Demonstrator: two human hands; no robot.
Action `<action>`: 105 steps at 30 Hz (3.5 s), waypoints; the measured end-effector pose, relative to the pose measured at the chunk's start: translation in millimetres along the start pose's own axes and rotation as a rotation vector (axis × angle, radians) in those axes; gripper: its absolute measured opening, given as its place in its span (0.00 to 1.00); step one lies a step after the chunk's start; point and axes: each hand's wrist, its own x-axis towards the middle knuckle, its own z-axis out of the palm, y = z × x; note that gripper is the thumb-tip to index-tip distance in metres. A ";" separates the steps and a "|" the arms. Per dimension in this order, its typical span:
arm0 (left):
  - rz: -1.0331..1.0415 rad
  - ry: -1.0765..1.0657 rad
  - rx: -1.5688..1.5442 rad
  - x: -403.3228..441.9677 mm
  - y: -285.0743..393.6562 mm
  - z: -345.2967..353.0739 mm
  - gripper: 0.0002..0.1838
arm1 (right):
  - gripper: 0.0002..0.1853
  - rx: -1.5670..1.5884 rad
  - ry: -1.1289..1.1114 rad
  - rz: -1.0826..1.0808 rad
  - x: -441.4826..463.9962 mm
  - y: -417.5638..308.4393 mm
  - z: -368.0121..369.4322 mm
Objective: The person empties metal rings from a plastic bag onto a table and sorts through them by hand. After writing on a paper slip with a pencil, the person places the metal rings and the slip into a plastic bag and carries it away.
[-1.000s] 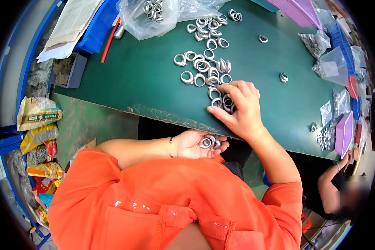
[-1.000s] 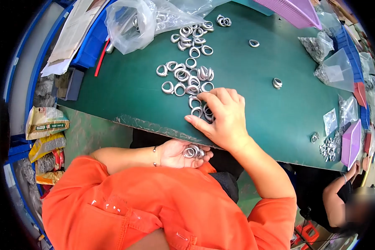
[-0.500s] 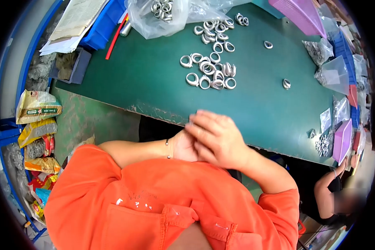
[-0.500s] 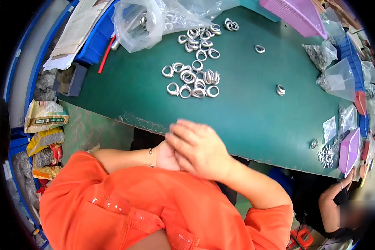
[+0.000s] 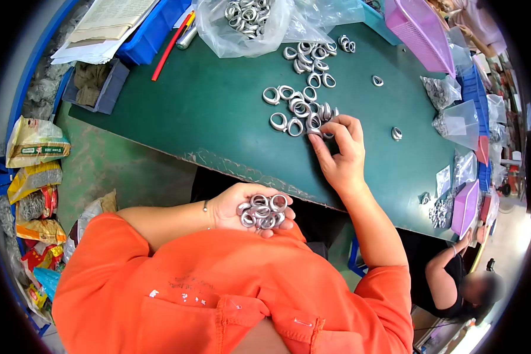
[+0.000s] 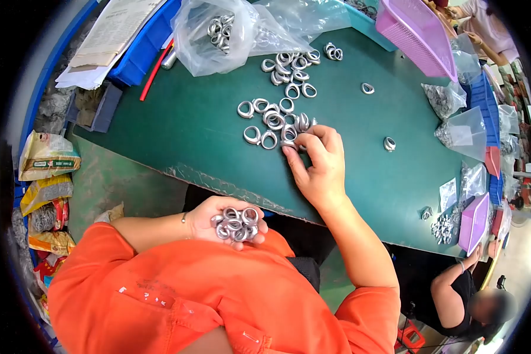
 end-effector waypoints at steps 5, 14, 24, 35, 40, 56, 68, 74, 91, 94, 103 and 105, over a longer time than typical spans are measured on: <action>0.076 -0.172 -0.090 -20.1 10.7 25.9 0.18 | 0.11 0.013 0.036 0.003 -2.5 0.6 -2.7; 0.983 -0.060 0.187 -29.9 149.3 144.6 0.16 | 0.15 -0.134 0.000 -0.072 2.9 -0.4 -2.8; 1.567 0.310 0.604 -29.2 118.5 143.7 0.22 | 0.19 -0.046 -0.033 -0.018 2.0 1.7 -8.0; 0.126 0.295 0.318 19.9 -21.9 -2.5 0.23 | 0.12 0.134 -0.286 -0.248 -13.3 1.8 -25.3; 0.134 -0.082 -0.243 53.2 -24.6 -32.7 0.24 | 0.15 0.160 -0.378 -0.454 6.3 7.8 -32.7; 0.077 0.377 0.585 19.4 -13.3 25.6 0.12 | 0.14 0.139 -0.303 -0.071 31.2 59.3 -42.5; 0.248 0.241 0.575 7.9 -10.2 49.0 0.12 | 0.13 0.104 -0.304 -0.317 28.7 47.7 -19.3; 0.113 0.251 0.585 13.2 -16.0 44.8 0.13 | 0.15 0.040 -0.225 -0.285 38.8 27.6 -9.1; 1.291 0.793 2.048 11.3 60.7 72.8 0.10 | 0.15 0.182 -0.356 -0.286 38.1 34.6 -10.6; 1.281 0.828 2.000 11.0 56.5 75.7 0.11 | 0.17 0.201 -0.387 -0.296 36.0 30.0 -14.2; 1.230 0.725 2.274 12.5 48.6 67.5 0.07 | 0.14 0.063 -0.424 -0.356 28.6 9.1 -1.4; 1.206 0.696 2.321 15.6 40.9 64.6 0.07 | 0.14 0.095 -0.448 -0.378 23.2 6.6 -9.4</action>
